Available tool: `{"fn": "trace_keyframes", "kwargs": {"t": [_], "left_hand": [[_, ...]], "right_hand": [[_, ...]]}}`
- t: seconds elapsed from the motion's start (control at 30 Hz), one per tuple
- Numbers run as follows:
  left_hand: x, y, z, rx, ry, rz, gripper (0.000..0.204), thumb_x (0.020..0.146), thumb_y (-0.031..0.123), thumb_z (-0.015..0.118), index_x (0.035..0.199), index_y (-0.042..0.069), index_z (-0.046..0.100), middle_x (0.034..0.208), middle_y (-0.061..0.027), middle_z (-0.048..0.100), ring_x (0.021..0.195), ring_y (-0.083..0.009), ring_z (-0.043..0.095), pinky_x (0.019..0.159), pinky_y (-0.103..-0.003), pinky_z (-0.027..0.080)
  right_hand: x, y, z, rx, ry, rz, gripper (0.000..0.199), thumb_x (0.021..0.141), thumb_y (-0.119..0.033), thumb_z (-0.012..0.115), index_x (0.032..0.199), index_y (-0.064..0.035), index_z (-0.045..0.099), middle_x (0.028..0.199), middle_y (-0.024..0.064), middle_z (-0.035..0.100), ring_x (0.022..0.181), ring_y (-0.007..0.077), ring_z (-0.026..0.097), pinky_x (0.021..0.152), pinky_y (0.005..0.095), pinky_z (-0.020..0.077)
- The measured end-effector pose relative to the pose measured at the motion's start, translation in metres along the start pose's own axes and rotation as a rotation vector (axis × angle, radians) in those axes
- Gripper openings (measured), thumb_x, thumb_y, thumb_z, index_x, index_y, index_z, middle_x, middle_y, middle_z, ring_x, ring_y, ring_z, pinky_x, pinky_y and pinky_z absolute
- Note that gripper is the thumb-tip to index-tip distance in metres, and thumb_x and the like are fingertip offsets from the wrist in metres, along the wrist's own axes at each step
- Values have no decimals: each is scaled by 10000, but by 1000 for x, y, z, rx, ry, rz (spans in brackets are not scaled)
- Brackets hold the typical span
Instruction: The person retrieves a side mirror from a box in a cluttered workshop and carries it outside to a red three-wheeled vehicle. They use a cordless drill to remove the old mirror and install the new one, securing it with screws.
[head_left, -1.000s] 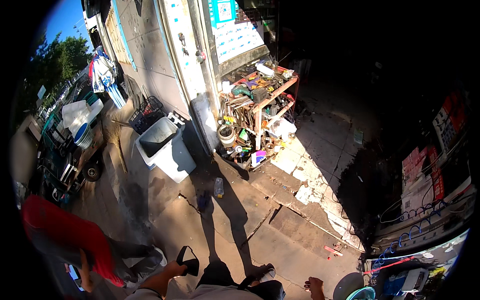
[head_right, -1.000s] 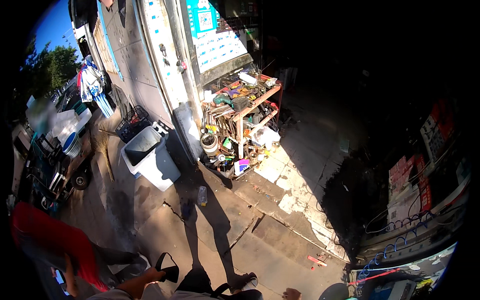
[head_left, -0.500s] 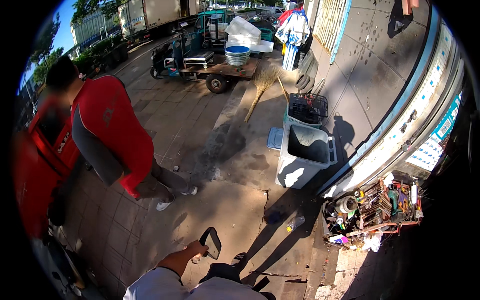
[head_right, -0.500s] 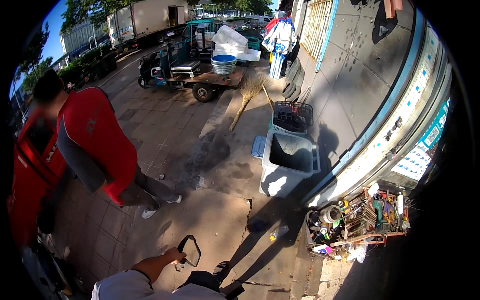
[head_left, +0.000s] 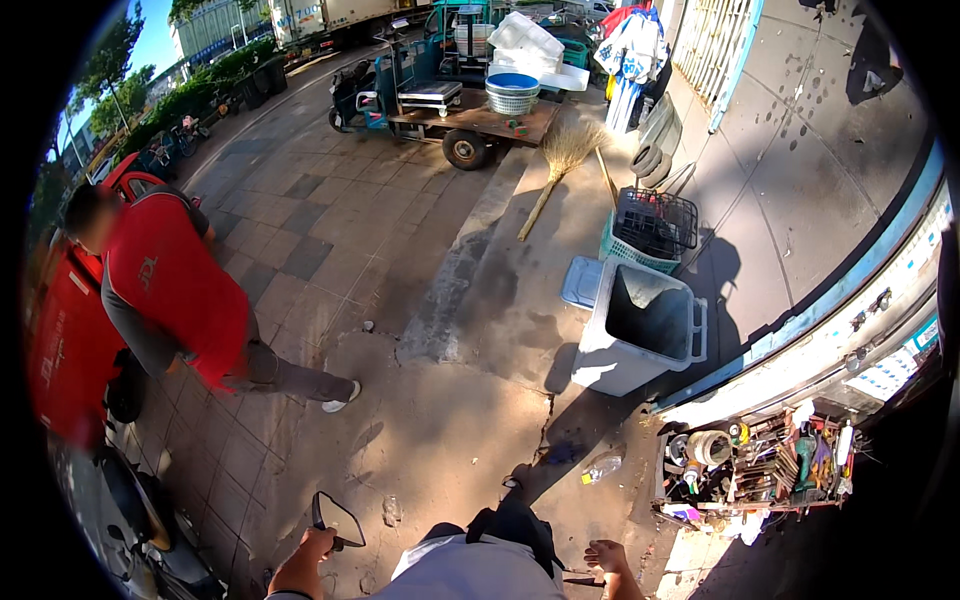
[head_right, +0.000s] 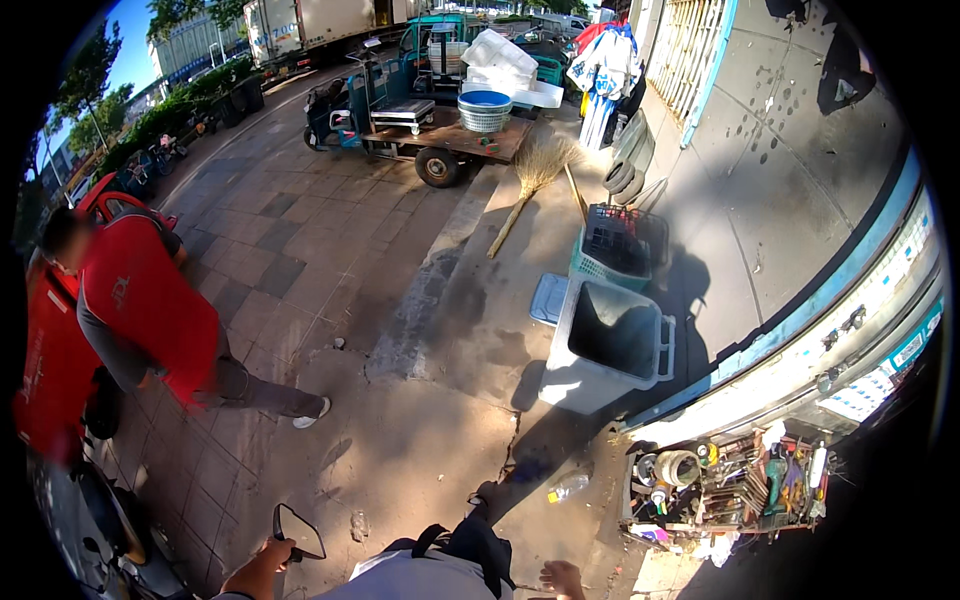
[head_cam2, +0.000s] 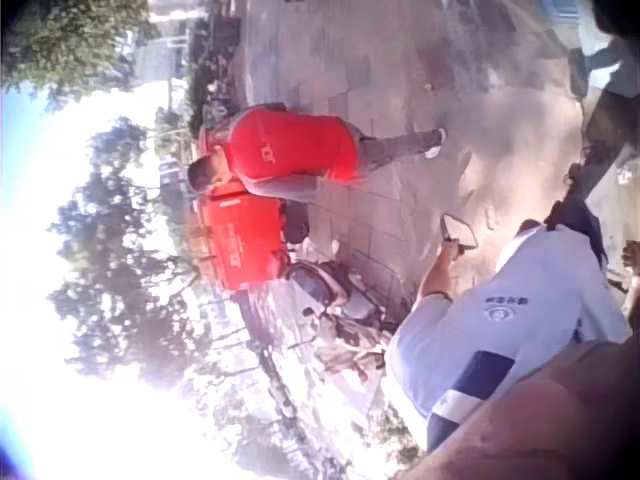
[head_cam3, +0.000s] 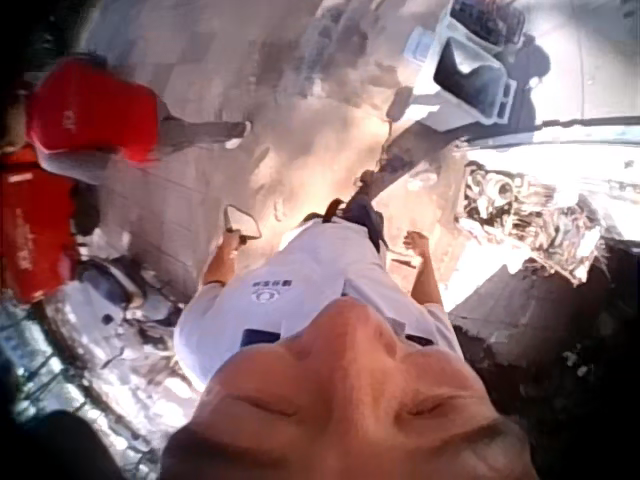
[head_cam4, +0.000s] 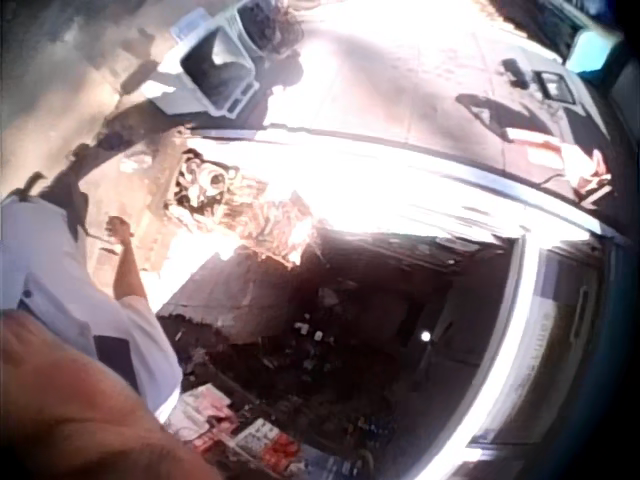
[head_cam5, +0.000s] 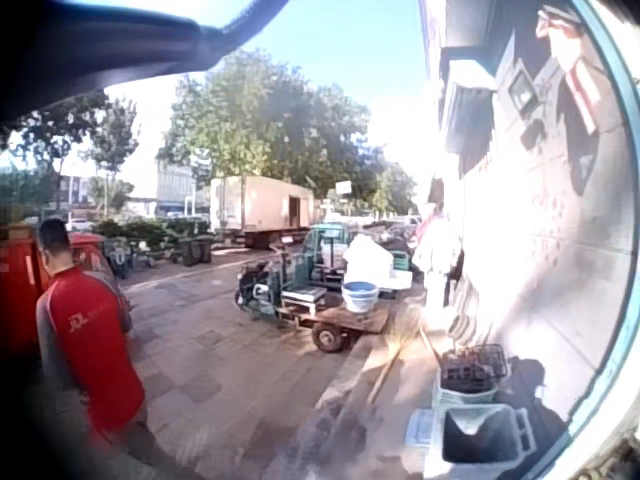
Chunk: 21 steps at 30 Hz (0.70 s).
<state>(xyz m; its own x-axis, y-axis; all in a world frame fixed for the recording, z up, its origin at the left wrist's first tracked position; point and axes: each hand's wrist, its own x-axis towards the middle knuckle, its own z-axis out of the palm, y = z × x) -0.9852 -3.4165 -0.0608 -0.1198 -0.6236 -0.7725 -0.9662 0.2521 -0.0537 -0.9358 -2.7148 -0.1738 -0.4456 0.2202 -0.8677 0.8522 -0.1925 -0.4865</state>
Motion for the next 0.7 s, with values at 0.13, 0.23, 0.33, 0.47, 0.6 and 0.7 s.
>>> {"fn": "trace_keyframes", "kwargs": {"t": [0.13,0.23,0.33,0.47,0.6,0.7], "left_hand": [[-22,-18,1,94,-92,-104,453,904,442,647,786,7,692,596,-101,639,444,-216,589,406,-376,462],[-40,-3,7,48,-107,-62,461,901,446,645,764,8,683,595,-107,641,441,-223,592,407,-381,473],[-16,10,20,-34,-126,-177,456,896,446,648,753,14,679,596,-111,644,437,-232,596,405,-386,484],[30,51,40,-158,-169,-307,414,896,434,642,812,32,697,610,-111,651,435,-239,599,403,-396,491],[92,139,11,-457,-207,-235,387,883,410,662,837,28,700,606,-123,627,434,-228,567,421,-395,473],[188,237,-23,-515,-92,-254,397,927,371,625,822,-10,661,578,-133,600,408,-253,562,385,-418,443]], "right_hand": [[32,-135,36,-40,-26,-157,215,971,-146,639,1137,-9,650,938,123,721,774,227,710,681,345,581],[66,-236,86,-152,-119,-311,253,972,-143,634,1178,5,626,983,115,716,808,212,710,687,339,585],[84,-341,165,-192,-272,-473,311,970,-127,645,1237,21,588,994,110,715,828,198,706,713,324,582],[123,-478,290,-308,-458,-589,365,966,-152,680,1272,19,580,1037,114,716,866,184,702,743,320,572],[214,-580,401,-358,-479,-569,354,958,-132,684,1260,23,585,1052,117,716,859,183,701,745,313,568],[316,-599,458,-472,-326,-466,343,948,-113,681,1249,30,596,1016,119,721,832,192,702,711,330,573]]}}
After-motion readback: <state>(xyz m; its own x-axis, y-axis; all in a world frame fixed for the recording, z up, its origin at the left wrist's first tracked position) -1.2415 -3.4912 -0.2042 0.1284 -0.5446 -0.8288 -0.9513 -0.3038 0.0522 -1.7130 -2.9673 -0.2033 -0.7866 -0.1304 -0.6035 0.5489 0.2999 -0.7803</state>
